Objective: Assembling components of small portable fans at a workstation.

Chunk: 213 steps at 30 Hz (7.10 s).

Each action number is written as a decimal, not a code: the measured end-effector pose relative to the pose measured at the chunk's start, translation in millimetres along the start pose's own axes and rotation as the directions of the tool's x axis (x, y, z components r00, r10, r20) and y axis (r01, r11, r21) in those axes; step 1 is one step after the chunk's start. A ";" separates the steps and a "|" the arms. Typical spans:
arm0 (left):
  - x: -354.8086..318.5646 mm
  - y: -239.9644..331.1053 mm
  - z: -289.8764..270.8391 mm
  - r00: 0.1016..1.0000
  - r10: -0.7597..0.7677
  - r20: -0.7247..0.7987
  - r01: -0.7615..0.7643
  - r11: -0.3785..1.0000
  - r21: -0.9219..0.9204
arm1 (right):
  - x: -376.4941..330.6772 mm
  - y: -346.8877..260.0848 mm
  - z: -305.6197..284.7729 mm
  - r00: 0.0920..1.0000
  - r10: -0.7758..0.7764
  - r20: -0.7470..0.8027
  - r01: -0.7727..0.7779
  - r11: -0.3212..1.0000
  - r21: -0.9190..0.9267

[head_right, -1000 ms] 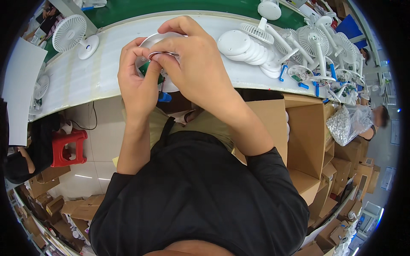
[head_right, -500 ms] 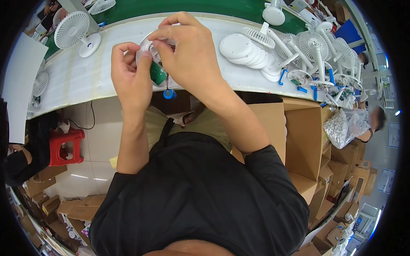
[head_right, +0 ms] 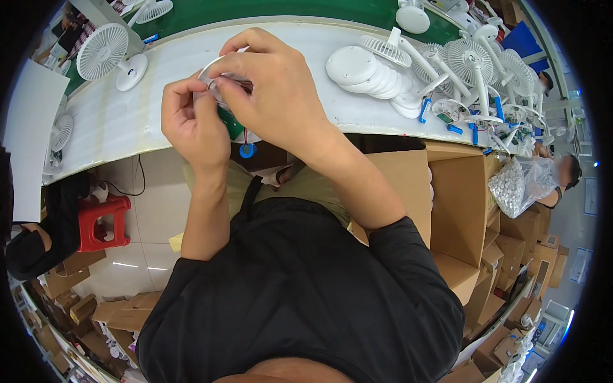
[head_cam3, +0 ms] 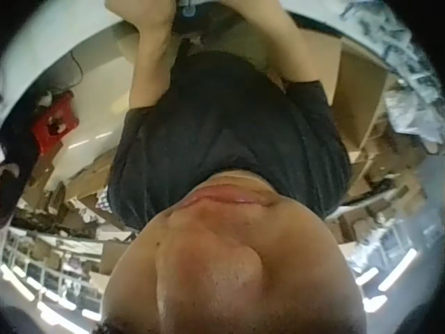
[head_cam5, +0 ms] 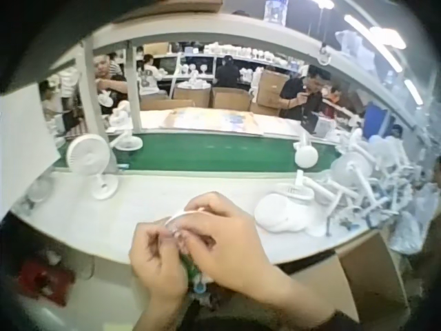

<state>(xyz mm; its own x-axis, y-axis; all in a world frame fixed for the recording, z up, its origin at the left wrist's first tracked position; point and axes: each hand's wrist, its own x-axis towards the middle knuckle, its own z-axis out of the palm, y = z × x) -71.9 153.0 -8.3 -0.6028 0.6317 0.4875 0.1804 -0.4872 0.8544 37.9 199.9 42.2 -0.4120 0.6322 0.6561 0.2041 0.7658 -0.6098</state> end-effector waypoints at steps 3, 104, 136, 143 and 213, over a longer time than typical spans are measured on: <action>-0.7 -10.0 -5.1 0.997 0.055 -0.048 -0.057 0.998 -0.037 | -2.7 0.1 6.7 1.000 -0.001 0.019 0.001 1.000 -0.017; 11.0 51.9 -78.4 0.973 -0.204 0.109 0.184 0.969 0.167 | -82.3 73.6 -62.2 0.834 0.326 -0.445 -0.535 0.677 -0.506; -35.4 9.5 -79.0 0.986 -0.128 0.110 0.119 0.989 0.087 | -50.4 -28.7 11.6 0.847 0.529 0.055 -0.420 0.601 0.680; -43.7 35.1 -88.5 0.946 -0.186 0.267 0.200 0.979 -0.026 | -57.7 -33.3 11.1 0.899 0.438 0.014 -0.374 0.752 0.543; 8.2 36.6 -86.5 0.901 0.277 0.335 -0.283 0.959 -0.030 | -54.0 -37.5 58.1 0.649 0.246 0.720 -0.753 0.076 0.653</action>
<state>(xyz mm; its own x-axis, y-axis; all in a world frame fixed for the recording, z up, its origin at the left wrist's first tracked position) -137.4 88.2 11.5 -0.2323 0.6362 0.7357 0.3202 -0.6642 0.6755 0.9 130.3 3.8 -0.8568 0.5138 -0.0441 -0.2540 -0.4948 -0.8311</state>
